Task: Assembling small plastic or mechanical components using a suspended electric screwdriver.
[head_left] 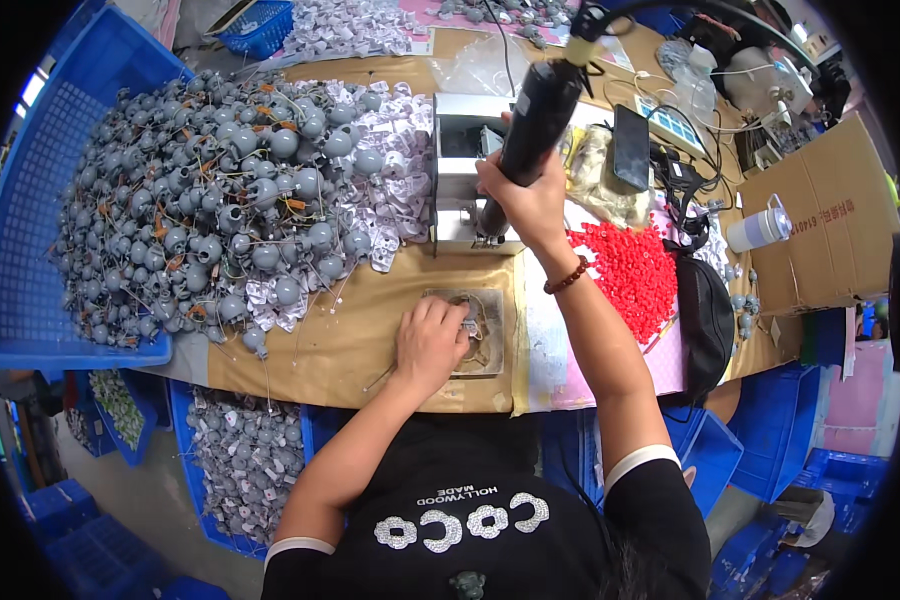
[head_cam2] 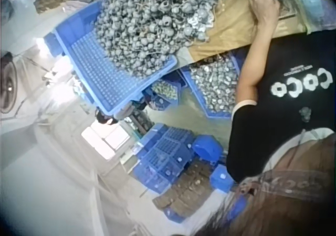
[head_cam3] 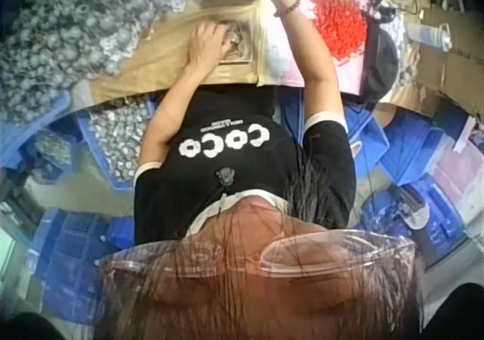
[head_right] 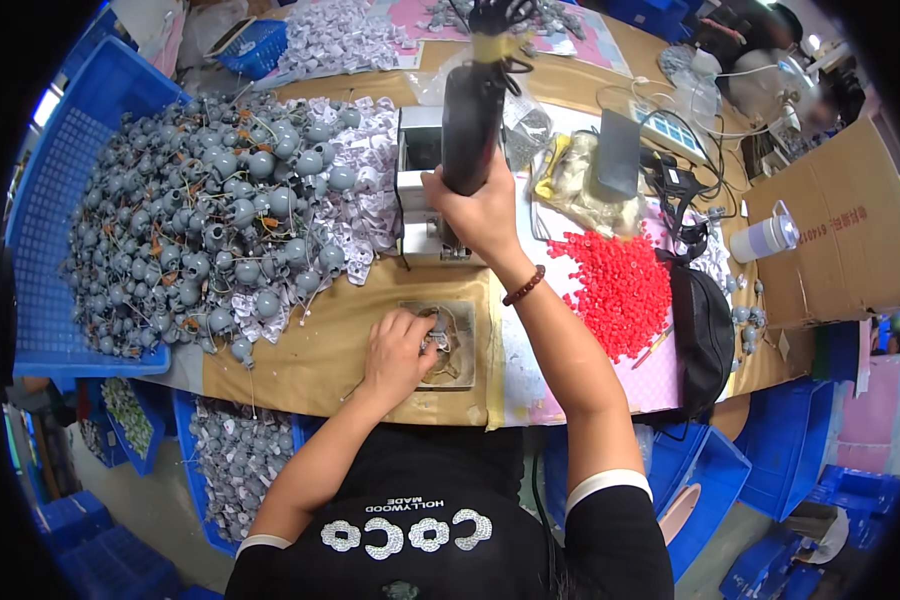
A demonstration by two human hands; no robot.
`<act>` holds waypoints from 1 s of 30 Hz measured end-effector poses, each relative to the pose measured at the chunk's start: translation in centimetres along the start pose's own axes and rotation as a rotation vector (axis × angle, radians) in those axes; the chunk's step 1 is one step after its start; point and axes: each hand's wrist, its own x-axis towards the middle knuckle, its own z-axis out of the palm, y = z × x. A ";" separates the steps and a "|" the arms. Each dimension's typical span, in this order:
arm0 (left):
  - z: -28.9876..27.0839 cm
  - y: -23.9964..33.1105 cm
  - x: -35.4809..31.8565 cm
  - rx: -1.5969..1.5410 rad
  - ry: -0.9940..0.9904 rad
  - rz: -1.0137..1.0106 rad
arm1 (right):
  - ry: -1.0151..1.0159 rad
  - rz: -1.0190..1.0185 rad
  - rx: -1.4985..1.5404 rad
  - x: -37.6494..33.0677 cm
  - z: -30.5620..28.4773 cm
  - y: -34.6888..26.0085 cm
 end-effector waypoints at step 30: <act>-0.4 -0.6 0.3 -0.115 0.077 0.044 | -0.327 -0.184 0.014 -14.0 0.4 -0.2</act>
